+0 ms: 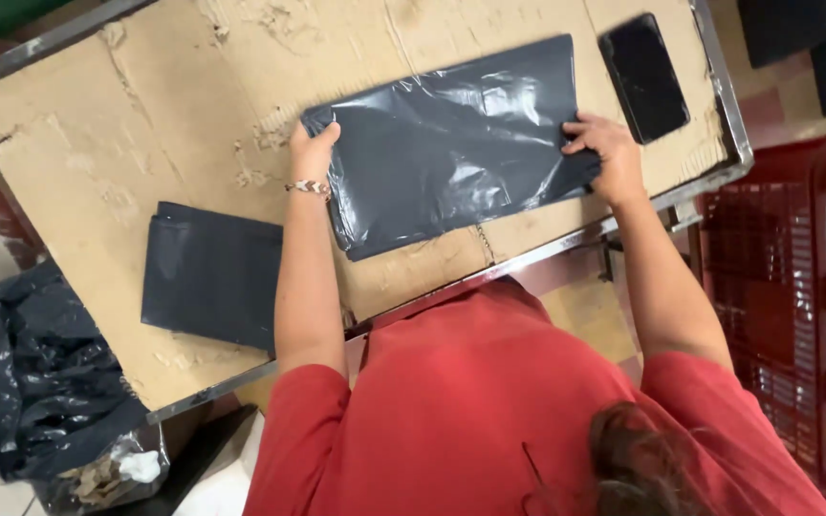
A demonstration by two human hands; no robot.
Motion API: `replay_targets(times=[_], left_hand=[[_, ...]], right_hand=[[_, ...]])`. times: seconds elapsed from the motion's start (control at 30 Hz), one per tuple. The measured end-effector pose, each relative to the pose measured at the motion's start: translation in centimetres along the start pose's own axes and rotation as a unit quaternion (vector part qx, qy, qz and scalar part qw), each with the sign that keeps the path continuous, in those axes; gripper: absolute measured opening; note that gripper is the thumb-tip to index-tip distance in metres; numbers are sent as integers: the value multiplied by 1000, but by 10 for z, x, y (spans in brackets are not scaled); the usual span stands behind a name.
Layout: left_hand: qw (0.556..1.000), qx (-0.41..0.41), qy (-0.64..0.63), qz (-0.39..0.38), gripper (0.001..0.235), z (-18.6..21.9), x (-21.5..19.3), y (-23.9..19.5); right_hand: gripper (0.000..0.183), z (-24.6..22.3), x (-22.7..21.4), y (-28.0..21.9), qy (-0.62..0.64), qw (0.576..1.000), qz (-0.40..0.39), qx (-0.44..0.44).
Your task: Fold plastic bags and place them into a red plastic crate
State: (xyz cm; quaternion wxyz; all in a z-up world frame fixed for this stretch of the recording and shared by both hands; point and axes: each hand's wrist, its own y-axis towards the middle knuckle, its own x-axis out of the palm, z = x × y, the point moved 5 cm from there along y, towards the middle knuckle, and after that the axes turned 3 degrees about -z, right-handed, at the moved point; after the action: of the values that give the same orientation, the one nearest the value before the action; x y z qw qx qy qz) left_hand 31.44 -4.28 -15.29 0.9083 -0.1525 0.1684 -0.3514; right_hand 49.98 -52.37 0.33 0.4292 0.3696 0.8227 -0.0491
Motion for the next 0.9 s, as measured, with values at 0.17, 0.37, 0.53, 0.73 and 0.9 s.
replay_targets(times=[0.17,0.37,0.53,0.73,0.9], left_hand=[[960,108,244,78,76,55,-13,-57],[733,447,510,-49,52,88,-1,-234],[585,593,552,-41,12,28,24,-248],[602,486,489,-402,21,106,105,-296],[694,331,346,-538,45,139,178,-186]], right_hand=[[35,-14,-3,-13,-119,991,-56,7],[33,-102,24,-25,-444,892,-68,-56],[37,-201,120,-8,-435,882,-108,-143],[44,-181,151,-66,-253,949,-56,-179],[40,-158,104,-95,64,986,-111,-104]])
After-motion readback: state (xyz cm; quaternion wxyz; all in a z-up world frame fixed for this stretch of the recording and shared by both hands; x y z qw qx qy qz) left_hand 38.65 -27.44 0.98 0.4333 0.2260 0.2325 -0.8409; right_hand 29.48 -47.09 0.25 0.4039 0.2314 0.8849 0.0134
